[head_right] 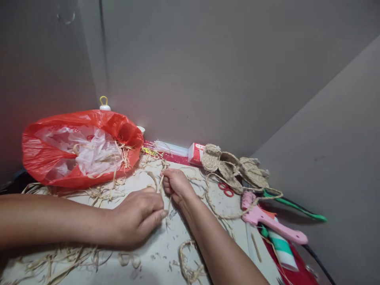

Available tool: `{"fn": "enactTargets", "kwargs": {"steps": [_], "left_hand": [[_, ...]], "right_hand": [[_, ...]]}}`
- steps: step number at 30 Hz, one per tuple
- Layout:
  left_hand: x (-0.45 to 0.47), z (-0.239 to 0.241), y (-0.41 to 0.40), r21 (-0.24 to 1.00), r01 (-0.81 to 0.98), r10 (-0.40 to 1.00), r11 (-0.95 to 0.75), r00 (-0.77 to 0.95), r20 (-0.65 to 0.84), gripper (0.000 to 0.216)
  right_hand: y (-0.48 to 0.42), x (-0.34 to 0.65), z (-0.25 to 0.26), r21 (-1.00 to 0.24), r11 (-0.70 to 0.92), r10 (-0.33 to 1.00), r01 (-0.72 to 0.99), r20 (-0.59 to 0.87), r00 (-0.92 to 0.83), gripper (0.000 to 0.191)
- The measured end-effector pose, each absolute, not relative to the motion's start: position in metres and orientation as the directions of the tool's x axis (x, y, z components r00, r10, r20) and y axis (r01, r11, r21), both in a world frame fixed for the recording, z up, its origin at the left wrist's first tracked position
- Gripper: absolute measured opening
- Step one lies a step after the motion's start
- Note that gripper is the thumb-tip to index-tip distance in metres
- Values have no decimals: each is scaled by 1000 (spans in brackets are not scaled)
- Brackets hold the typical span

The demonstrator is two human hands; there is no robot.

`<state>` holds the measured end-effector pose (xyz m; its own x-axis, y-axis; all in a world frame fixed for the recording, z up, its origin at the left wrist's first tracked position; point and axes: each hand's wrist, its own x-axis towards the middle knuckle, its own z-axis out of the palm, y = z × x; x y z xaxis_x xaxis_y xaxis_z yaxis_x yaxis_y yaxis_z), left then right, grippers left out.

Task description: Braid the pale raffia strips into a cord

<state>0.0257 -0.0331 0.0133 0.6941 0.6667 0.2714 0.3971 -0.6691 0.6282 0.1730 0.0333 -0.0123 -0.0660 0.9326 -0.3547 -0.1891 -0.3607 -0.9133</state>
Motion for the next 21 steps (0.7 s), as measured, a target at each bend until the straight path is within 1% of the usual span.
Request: {"fn": "enactTargets", "kwargs": {"steps": [2, 4, 5, 6, 7, 8, 10, 11, 13, 15, 16, 18, 19, 21], "left_hand": [[24, 21, -39, 412, 319, 491, -853, 757, 430, 22], [26, 25, -45, 235, 239, 329, -942, 796, 508, 24], [27, 26, -48, 185, 207, 274, -961, 813, 513, 25], [28, 25, -52, 174, 172, 237, -970, 834, 499, 27], [29, 25, -55, 210, 138, 223, -968, 854, 470, 29], [30, 24, -59, 289, 115, 238, -950, 868, 436, 30], [31, 22, -64, 517, 99, 324, -851, 872, 367, 34], [31, 22, -67, 633, 90, 372, -769, 868, 330, 35], [31, 20, -71, 825, 70, 455, -560, 859, 236, 37], [31, 18, -76, 957, 61, 538, -283, 837, 106, 41], [32, 16, -78, 990, 61, 572, -131, 820, 25, 43], [33, 12, -85, 992, 43, 599, 120, 794, -107, 50], [33, 10, -88, 979, 25, 586, 203, 798, -141, 53], [33, 9, -96, 954, -1, 554, 299, 814, -172, 57]], "right_hand": [[36, 176, -11, -906, -371, 928, -205, -370, -43, 21], [38, 178, -12, -899, -382, 922, -216, -386, -24, 21], [39, 179, -12, -895, -389, 918, -220, -395, -15, 22], [40, 180, -13, -891, -395, 915, -225, -404, -7, 24], [41, 180, -13, -888, -399, 912, -229, -410, 2, 26], [42, 181, -14, -886, -400, 911, -234, -413, 9, 28], [42, 182, -15, -885, -396, 911, -244, -412, 15, 29], [42, 182, -15, -886, -393, 912, -248, -409, 15, 28], [41, 181, -16, -888, -383, 916, -253, -401, 19, 27], [40, 178, -17, -895, -366, 922, -255, -387, 33, 26], [40, 177, -18, -898, -358, 924, -254, -381, 44, 24], [38, 173, -19, -904, -348, 924, -247, -375, 70, 21], [37, 172, -20, -906, -346, 924, -242, -375, 82, 20], [36, 168, -21, -910, -342, 922, -233, -373, 104, 19]]}}
